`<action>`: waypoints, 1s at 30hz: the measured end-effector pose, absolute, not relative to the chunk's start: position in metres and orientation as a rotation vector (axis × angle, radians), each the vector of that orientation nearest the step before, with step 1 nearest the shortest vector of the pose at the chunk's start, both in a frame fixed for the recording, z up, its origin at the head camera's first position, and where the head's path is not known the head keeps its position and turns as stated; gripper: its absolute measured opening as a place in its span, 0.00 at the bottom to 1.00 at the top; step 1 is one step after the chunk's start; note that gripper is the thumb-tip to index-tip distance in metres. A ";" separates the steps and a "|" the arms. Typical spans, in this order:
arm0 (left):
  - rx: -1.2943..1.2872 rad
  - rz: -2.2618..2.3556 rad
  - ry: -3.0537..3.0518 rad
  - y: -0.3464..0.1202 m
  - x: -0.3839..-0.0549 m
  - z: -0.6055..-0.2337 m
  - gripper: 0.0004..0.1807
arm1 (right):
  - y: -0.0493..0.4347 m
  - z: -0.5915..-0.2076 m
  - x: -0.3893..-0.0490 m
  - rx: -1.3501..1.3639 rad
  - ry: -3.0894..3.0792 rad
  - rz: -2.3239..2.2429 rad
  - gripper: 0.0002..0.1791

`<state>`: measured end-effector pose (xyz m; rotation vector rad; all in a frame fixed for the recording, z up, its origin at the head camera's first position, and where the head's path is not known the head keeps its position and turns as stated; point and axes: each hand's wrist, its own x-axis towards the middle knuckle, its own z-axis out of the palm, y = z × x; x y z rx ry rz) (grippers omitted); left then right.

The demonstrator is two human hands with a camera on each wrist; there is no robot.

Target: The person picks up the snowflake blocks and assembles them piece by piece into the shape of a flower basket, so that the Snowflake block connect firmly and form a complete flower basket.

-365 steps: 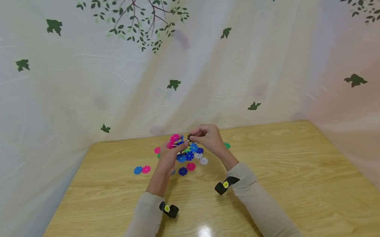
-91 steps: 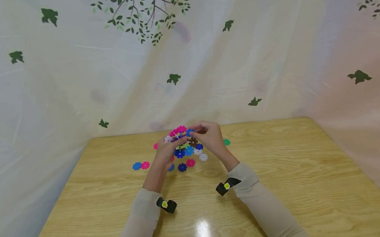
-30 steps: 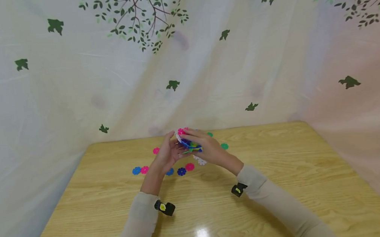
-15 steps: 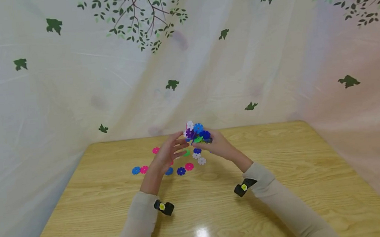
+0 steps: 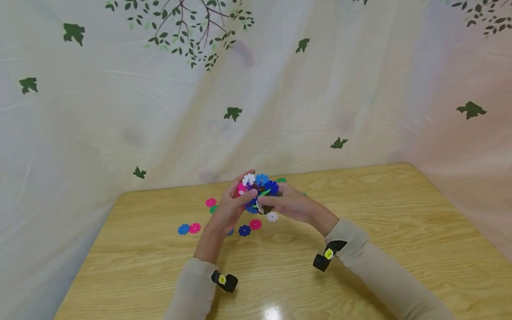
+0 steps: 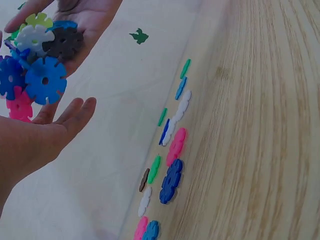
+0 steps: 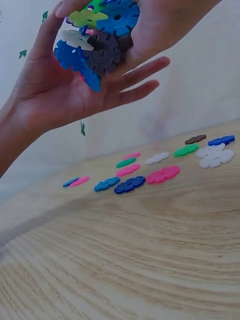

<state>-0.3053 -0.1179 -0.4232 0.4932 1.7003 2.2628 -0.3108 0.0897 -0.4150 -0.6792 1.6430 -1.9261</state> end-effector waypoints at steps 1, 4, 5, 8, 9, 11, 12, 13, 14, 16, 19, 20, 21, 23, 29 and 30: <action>0.496 2.267 1.699 -0.117 -0.305 -0.423 0.33 | 0.089 -0.415 -0.310 -0.680 1.629 -1.929 0.26; 0.468 2.312 1.695 -0.115 -0.304 -0.422 0.30 | 0.086 -0.414 -0.309 -0.679 1.624 -1.936 0.27; 0.452 2.334 1.689 -0.115 -0.304 -0.422 0.29 | 0.085 -0.413 -0.308 -0.672 1.627 -1.939 0.27; 0.404 2.397 1.669 -0.115 -0.304 -0.421 0.27 | 0.083 -0.410 -0.307 -0.636 1.671 -1.946 0.28; 0.388 2.414 1.664 -0.116 -0.304 -0.421 0.27 | 0.083 -0.409 -0.307 -0.616 1.694 -1.949 0.28; 0.359 2.435 1.659 -0.117 -0.304 -0.421 0.27 | 0.083 -0.407 -0.307 -0.560 1.748 -1.959 0.27; 0.346 2.443 1.658 -0.117 -0.304 -0.421 0.27 | 0.083 -0.406 -0.308 -0.530 1.777 -1.963 0.27; 0.335 2.449 1.656 -0.117 -0.304 -0.420 0.27 | 0.083 -0.405 -0.308 -0.496 1.801 -1.972 0.27; 0.327 2.457 1.651 -0.117 -0.304 -0.420 0.28 | 0.083 -0.405 -0.309 -0.466 1.819 -1.979 0.27; 0.307 2.469 1.644 -0.117 -0.304 -0.420 0.29 | 0.083 -0.405 -0.310 -0.410 1.839 -1.995 0.28; 0.271 2.490 1.649 -0.117 -0.304 -0.420 0.29 | 0.082 -0.405 -0.313 -0.337 1.855 -2.017 0.29; 0.254 2.495 1.657 -0.117 -0.304 -0.420 0.29 | 0.081 -0.404 -0.313 -0.320 1.856 -2.024 0.30; 0.236 2.496 1.667 -0.117 -0.304 -0.420 0.30 | 0.080 -0.404 -0.314 -0.305 1.863 -2.029 0.30; 0.196 2.490 1.699 -0.117 -0.304 -0.420 0.30 | 0.077 -0.403 -0.314 -0.276 1.882 -2.030 0.30; 0.083 2.465 1.748 -0.118 -0.305 -0.420 0.29 | 0.074 -0.402 -0.317 -0.254 1.911 -2.013 0.35; 0.076 2.465 1.749 -0.118 -0.305 -0.420 0.29 | 0.075 -0.402 -0.318 -0.258 1.914 -2.007 0.36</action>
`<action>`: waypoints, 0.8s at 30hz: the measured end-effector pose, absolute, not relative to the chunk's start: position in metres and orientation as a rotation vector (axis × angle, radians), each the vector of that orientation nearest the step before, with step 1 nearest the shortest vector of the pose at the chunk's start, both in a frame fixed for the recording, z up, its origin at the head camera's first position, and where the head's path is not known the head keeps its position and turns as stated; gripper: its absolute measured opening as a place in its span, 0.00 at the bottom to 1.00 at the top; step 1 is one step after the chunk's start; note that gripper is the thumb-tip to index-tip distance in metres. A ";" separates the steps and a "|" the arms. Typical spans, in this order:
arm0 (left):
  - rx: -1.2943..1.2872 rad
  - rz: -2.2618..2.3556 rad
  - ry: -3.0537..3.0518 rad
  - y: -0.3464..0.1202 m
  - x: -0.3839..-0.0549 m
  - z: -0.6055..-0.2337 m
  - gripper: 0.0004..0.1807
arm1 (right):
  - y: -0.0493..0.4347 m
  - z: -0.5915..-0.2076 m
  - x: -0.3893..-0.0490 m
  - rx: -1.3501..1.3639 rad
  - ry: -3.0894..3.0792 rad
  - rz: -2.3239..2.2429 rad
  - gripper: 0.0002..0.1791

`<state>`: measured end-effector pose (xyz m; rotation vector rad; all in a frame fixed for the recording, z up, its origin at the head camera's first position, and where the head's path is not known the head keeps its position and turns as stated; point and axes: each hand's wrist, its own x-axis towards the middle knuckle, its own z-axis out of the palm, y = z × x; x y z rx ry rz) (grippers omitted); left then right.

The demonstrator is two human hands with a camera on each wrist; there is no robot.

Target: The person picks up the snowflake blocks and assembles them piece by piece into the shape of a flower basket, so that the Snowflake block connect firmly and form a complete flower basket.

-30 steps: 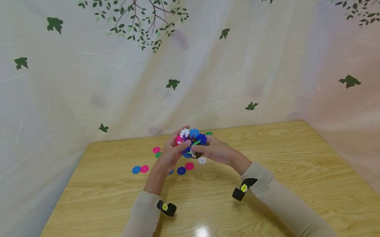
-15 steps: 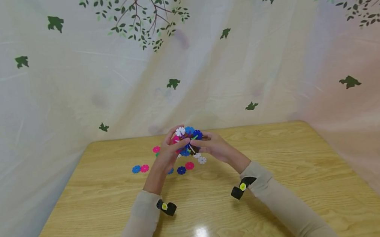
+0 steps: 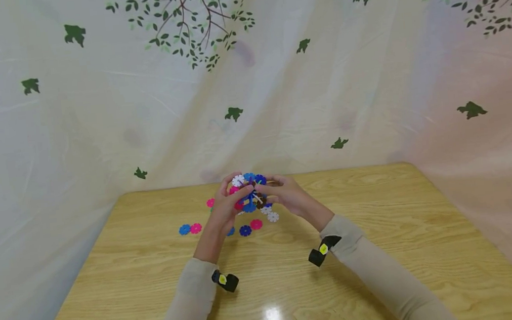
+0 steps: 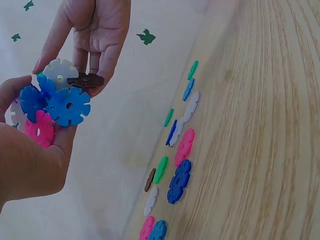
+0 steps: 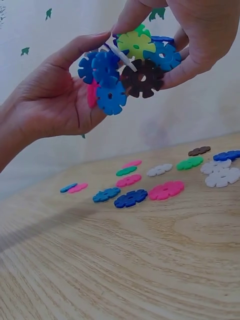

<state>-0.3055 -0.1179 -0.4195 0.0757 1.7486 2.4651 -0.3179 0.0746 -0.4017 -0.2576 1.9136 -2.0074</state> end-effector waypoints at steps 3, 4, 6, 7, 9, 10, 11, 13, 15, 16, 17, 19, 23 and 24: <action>0.055 2.472 1.733 -0.118 -0.307 -0.420 0.29 | 0.076 -0.400 -0.320 -0.279 1.916 -1.978 0.38; 0.052 2.475 1.728 -0.118 -0.307 -0.420 0.29 | 0.077 -0.400 -0.321 -0.285 1.917 -1.969 0.38; 0.042 2.483 1.716 -0.118 -0.308 -0.419 0.28 | 0.079 -0.400 -0.323 -0.296 1.916 -1.953 0.38; 0.037 2.487 1.710 -0.118 -0.308 -0.419 0.27 | 0.080 -0.399 -0.324 -0.300 1.918 -1.944 0.38; 0.031 2.488 1.707 -0.119 -0.309 -0.419 0.26 | 0.082 -0.399 -0.325 -0.312 1.927 -1.928 0.37; 0.030 2.488 1.708 -0.119 -0.309 -0.418 0.25 | 0.083 -0.399 -0.326 -0.320 1.932 -1.921 0.36; 0.028 2.489 1.706 -0.119 -0.309 -0.418 0.25 | 0.084 -0.399 -0.326 -0.330 1.942 -1.911 0.35; 0.025 2.497 1.696 -0.119 -0.309 -0.418 0.25 | 0.087 -0.399 -0.327 -0.356 1.958 -1.895 0.33; 0.018 2.510 1.679 -0.120 -0.310 -0.417 0.26 | 0.090 -0.400 -0.328 -0.385 1.976 -1.883 0.31; 0.014 2.517 1.669 -0.120 -0.310 -0.417 0.27 | 0.092 -0.400 -0.329 -0.395 1.986 -1.874 0.30; 0.007 2.523 1.661 -0.121 -0.310 -0.417 0.28 | 0.094 -0.401 -0.330 -0.406 2.000 -1.863 0.30; -0.016 2.526 1.654 -0.122 -0.310 -0.417 0.30 | 0.099 -0.403 -0.331 -0.433 2.048 -1.823 0.28; -0.085 2.514 1.666 -0.125 -0.310 -0.418 0.30 | 0.112 -0.410 -0.336 -0.487 2.205 -1.682 0.26; -0.099 2.511 1.669 -0.125 -0.310 -0.418 0.30 | 0.116 -0.412 -0.337 -0.514 2.272 -1.626 0.25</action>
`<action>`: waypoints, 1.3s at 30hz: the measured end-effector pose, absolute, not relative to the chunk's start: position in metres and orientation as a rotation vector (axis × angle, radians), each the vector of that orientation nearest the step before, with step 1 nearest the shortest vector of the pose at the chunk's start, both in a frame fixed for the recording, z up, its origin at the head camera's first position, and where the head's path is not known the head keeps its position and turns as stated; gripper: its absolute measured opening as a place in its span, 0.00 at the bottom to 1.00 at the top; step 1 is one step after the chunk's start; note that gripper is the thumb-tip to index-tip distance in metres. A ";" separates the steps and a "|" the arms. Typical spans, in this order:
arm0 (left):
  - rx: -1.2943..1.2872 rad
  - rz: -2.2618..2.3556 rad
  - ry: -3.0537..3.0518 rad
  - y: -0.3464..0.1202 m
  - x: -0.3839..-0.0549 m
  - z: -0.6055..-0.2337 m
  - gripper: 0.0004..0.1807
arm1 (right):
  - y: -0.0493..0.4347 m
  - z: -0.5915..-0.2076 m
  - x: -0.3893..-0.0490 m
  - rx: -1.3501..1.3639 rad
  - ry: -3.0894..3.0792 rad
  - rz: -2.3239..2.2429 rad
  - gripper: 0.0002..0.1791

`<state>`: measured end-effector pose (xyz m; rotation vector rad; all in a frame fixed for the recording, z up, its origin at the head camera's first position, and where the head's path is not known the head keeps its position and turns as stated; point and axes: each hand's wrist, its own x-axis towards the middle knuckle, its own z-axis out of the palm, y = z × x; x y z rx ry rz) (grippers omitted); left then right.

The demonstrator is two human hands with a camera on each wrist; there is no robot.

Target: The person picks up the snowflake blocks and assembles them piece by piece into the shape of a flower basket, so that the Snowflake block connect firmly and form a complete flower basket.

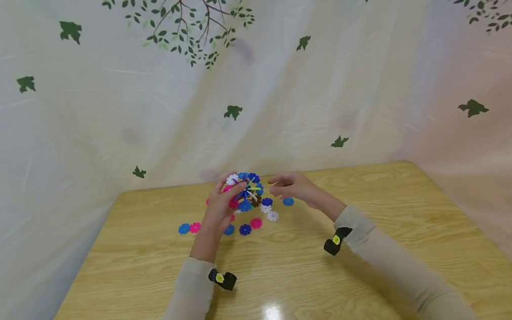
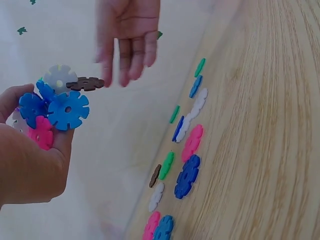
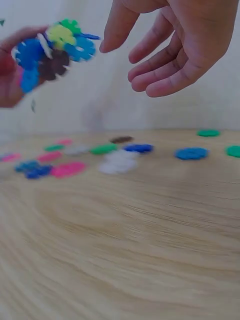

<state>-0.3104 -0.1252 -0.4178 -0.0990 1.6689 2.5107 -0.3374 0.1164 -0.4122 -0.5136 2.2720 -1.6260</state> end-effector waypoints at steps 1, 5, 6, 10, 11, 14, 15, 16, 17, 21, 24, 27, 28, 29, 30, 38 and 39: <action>-0.108 2.505 1.674 -0.126 -0.310 -0.418 0.30 | 0.120 -0.415 -0.340 -0.536 2.339 -1.571 0.24; -0.122 2.476 1.693 -0.128 -0.311 -0.418 0.31 | 0.135 -0.423 -0.349 -0.644 2.560 -1.345 0.20; -0.120 2.463 1.702 -0.128 -0.311 -0.417 0.31 | 0.139 -0.426 -0.353 -0.678 2.605 -1.289 0.19; -0.107 2.401 1.747 -0.129 -0.311 -0.417 0.30 | 0.148 -0.434 -0.363 -0.757 2.683 -1.133 0.16; -0.099 2.389 1.751 -0.129 -0.311 -0.416 0.29 | 0.150 -0.437 -0.365 -0.760 2.692 -1.105 0.15; -0.061 2.371 1.750 -0.128 -0.311 -0.416 0.27 | 0.152 -0.443 -0.371 -0.744 2.695 -1.056 0.14; -0.046 2.371 1.744 -0.128 -0.310 -0.415 0.26 | 0.151 -0.445 -0.372 -0.740 2.692 -1.045 0.14; -0.037 2.369 1.741 -0.128 -0.310 -0.415 0.26 | 0.151 -0.446 -0.373 -0.734 2.689 -1.034 0.14; -0.029 2.367 1.741 -0.128 -0.310 -0.415 0.26 | 0.150 -0.447 -0.373 -0.726 2.687 -1.022 0.14; -0.020 2.363 1.745 -0.128 -0.309 -0.415 0.26 | 0.148 -0.450 -0.374 -0.708 2.694 -0.950 0.11; -0.021 2.349 1.752 -0.128 -0.309 -0.416 0.28 | 0.146 -0.450 -0.374 -0.689 2.689 -0.934 0.09; -0.012 2.333 1.768 -0.128 -0.310 -0.418 0.29 | 0.145 -0.450 -0.373 -0.683 2.665 -0.960 0.10; -0.014 2.329 1.774 -0.128 -0.311 -0.418 0.29 | 0.145 -0.450 -0.373 -0.688 2.654 -0.975 0.10; -0.013 2.326 1.776 -0.128 -0.311 -0.418 0.28 | 0.145 -0.449 -0.373 -0.692 2.644 -0.987 0.10; -0.006 2.326 1.775 -0.128 -0.311 -0.419 0.29 | 0.144 -0.449 -0.373 -0.690 2.638 -0.995 0.10; 0.009 2.361 1.688 -0.127 -0.310 -0.421 0.23 | 0.142 -0.447 -0.372 -0.667 2.591 -1.110 0.08; 0.007 2.357 1.689 -0.126 -0.310 -0.422 0.22 | 0.142 -0.446 -0.371 -0.651 2.574 -1.144 0.08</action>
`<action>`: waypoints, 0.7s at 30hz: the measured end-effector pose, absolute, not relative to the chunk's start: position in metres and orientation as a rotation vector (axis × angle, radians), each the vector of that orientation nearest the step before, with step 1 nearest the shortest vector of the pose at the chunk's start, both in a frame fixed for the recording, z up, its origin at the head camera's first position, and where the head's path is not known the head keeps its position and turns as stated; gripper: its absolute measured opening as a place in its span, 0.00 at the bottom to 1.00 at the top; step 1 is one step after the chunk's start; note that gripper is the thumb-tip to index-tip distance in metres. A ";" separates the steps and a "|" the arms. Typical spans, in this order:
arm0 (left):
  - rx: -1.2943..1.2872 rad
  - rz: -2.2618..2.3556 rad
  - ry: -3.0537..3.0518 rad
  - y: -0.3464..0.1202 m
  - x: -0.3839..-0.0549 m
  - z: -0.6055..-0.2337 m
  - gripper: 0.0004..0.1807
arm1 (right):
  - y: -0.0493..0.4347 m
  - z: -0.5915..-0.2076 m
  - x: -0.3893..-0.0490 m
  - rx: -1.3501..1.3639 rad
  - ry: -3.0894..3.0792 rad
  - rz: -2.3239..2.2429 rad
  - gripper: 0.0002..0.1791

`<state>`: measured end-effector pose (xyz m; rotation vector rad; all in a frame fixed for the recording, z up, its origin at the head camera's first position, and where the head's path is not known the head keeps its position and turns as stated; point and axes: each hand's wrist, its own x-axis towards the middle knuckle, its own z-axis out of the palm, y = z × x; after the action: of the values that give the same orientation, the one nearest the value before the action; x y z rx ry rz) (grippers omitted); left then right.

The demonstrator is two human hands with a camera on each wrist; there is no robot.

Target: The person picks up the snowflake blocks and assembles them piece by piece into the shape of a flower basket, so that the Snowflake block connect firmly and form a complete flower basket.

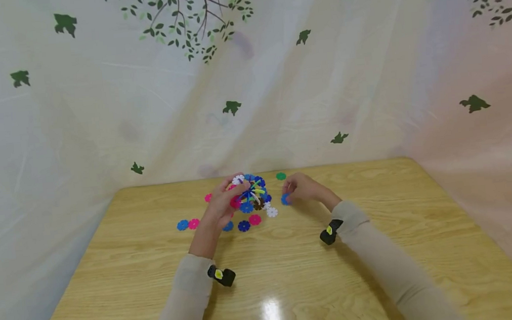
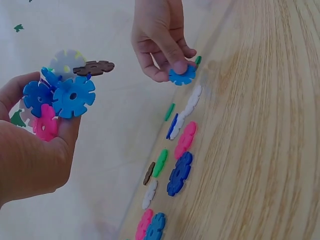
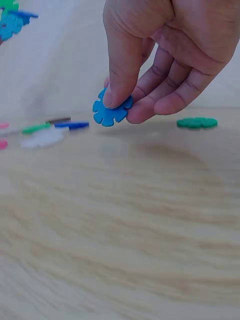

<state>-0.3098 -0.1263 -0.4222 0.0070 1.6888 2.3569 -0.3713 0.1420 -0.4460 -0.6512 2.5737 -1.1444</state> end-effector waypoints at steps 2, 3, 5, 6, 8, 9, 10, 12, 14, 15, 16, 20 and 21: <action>0.005 2.344 1.707 -0.126 -0.310 -0.423 0.20 | 0.142 -0.444 -0.371 -0.614 2.541 -1.213 0.09; 0.001 2.336 1.717 -0.126 -0.310 -0.423 0.19 | 0.142 -0.442 -0.371 -0.599 2.526 -1.247 0.10; -0.008 2.326 1.728 -0.126 -0.310 -0.424 0.18 | 0.141 -0.438 -0.370 -0.564 2.504 -1.310 0.11; -0.008 2.322 1.732 -0.126 -0.311 -0.425 0.17 | 0.141 -0.436 -0.369 -0.551 2.504 -1.332 0.12; -0.010 2.325 1.723 -0.126 -0.312 -0.426 0.17 | 0.140 -0.431 -0.367 -0.544 2.498 -1.386 0.13; -0.012 2.328 1.718 -0.126 -0.312 -0.426 0.18 | 0.139 -0.428 -0.366 -0.542 2.494 -1.416 0.13; -0.015 2.331 1.714 -0.126 -0.312 -0.427 0.18 | 0.138 -0.425 -0.365 -0.547 2.493 -1.439 0.14; -0.020 2.337 1.714 -0.127 -0.312 -0.427 0.20 | 0.135 -0.418 -0.361 -0.554 2.485 -1.496 0.15; -0.027 2.344 1.719 -0.127 -0.312 -0.427 0.22 | 0.131 -0.411 -0.357 -0.568 2.473 -1.560 0.16; -0.031 2.348 1.726 -0.127 -0.312 -0.427 0.24 | 0.128 -0.408 -0.355 -0.569 2.466 -1.596 0.16; -0.031 2.352 1.729 -0.127 -0.312 -0.427 0.26 | 0.126 -0.406 -0.353 -0.569 2.461 -1.632 0.16; -0.053 2.380 1.732 -0.128 -0.312 -0.426 0.31 | 0.115 -0.400 -0.346 -0.570 2.433 -1.788 0.15; -0.058 2.388 1.731 -0.127 -0.312 -0.426 0.32 | 0.112 -0.400 -0.345 -0.570 2.421 -1.831 0.15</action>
<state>-0.3121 -0.1274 -0.4259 -0.0576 1.7306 2.3880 -0.3449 0.1123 -0.3995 -0.5696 2.4206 -1.8315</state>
